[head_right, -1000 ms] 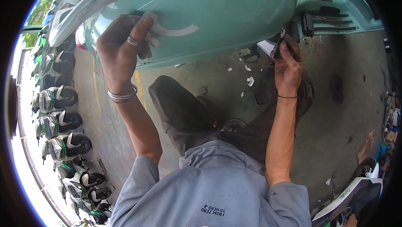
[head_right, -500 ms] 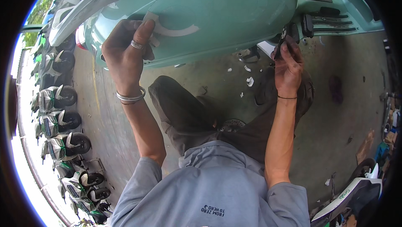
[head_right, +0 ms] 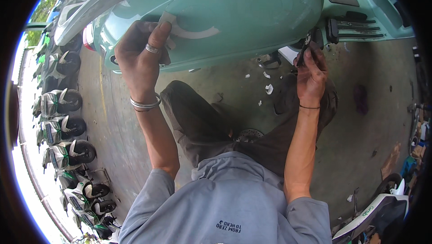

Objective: The person peels off an adhesive decal from the side panel of a light green electric scooter and uses their fingers to scrape away the remaining residue.

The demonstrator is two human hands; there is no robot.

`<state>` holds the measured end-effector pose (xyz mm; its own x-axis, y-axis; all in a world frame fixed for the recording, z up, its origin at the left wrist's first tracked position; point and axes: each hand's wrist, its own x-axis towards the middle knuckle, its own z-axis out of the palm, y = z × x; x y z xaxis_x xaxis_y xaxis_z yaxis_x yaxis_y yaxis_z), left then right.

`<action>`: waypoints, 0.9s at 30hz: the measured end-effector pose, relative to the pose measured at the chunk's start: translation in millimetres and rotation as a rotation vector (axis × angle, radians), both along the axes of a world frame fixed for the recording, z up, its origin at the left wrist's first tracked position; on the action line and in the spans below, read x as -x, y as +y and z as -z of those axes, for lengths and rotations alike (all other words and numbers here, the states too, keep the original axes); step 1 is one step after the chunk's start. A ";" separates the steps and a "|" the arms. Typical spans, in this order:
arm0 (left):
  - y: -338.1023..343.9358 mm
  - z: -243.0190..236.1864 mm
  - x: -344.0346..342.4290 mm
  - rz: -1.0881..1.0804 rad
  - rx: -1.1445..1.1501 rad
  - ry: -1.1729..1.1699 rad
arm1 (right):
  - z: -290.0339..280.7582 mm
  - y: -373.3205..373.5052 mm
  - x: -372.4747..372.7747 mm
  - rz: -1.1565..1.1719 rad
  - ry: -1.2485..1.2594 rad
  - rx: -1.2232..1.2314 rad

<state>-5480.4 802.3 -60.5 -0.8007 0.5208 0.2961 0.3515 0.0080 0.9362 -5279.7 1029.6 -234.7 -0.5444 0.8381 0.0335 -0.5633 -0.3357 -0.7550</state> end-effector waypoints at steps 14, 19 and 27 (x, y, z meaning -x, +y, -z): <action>-1.6 2.7 1.5 0.023 -0.036 0.044 | -7.4 -8.5 3.3 0.004 -0.049 -0.071; -2.2 5.4 2.8 0.018 -0.027 0.054 | -5.7 -14.2 6.2 0.013 -0.085 -0.139; -2.2 7.4 2.4 -0.011 -0.027 0.075 | -1.9 -12.9 5.3 -0.027 -0.087 -0.121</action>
<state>-5482.8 800.2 -67.9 -0.7814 0.5030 0.3692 0.4204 -0.0128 0.9072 -5285.0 1016.7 -232.8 -0.5720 0.8159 0.0848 -0.4857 -0.2536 -0.8365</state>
